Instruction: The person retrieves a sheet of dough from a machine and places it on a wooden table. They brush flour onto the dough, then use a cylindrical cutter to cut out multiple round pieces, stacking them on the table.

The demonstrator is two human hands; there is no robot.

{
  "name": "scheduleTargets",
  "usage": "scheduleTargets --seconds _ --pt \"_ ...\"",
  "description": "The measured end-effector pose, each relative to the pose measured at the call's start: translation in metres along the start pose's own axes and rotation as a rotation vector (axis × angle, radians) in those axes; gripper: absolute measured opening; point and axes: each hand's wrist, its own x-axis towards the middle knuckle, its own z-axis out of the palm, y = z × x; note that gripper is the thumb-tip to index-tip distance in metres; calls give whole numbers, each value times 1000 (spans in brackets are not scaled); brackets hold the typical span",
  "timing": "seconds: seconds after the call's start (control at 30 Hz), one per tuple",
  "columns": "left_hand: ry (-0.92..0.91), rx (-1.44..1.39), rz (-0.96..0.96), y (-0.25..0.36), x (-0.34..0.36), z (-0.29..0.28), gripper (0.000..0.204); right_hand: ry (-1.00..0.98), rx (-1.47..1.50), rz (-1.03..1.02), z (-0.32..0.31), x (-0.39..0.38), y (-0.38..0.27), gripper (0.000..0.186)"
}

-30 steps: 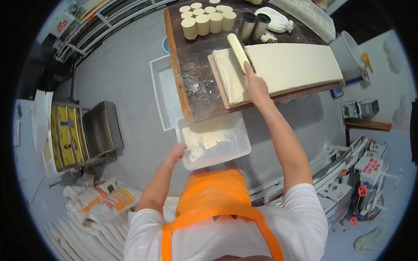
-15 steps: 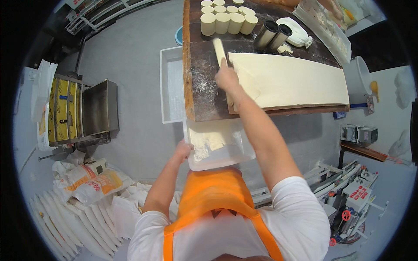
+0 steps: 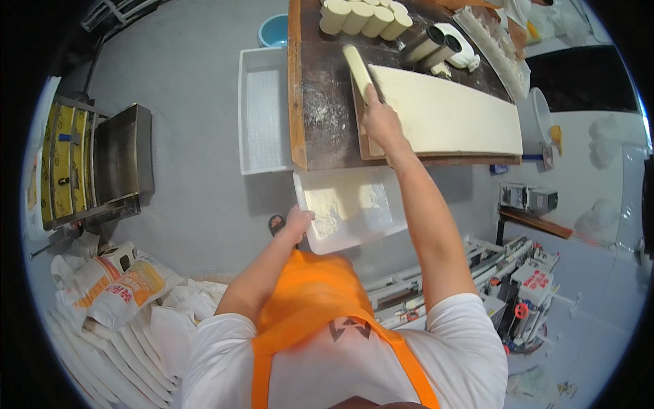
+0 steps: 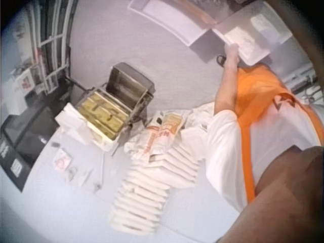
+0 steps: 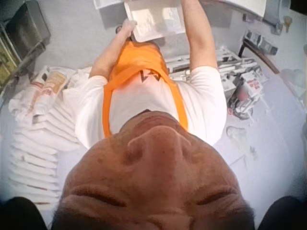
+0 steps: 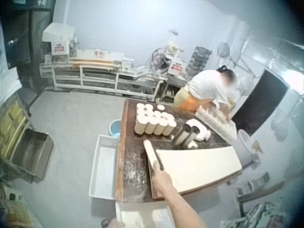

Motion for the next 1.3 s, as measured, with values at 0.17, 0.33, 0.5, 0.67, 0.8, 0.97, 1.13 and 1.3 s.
scheduleTargets --seconds 0.17,0.33,0.5,0.67,0.8,0.97,1.13,1.3 --pt "-30 -92 -1 -5 2 -17 50 -338 -68 159 45 -195 39 75" --pt "-16 -91 -4 -14 4 -46 52 41 51 -21 42 -185 41 82" --pt "29 38 64 -20 15 -78 50 100 47 7 79 5 23 64" --pt "89 55 95 -29 25 -100 50 -80 53 -68 137 -96 30 73" --pt "59 -46 44 -32 18 -97 51 -302 195 -89 117 -257 34 74" --pt "62 -107 -71 -40 11 -72 53 -314 329 -173 52 -248 29 70" --pt "187 -46 -90 -60 23 -42 56 -116 500 -180 -41 -38 31 65" --pt "304 -55 -35 -71 6 1 52 -482 608 -177 -109 167 75 61"
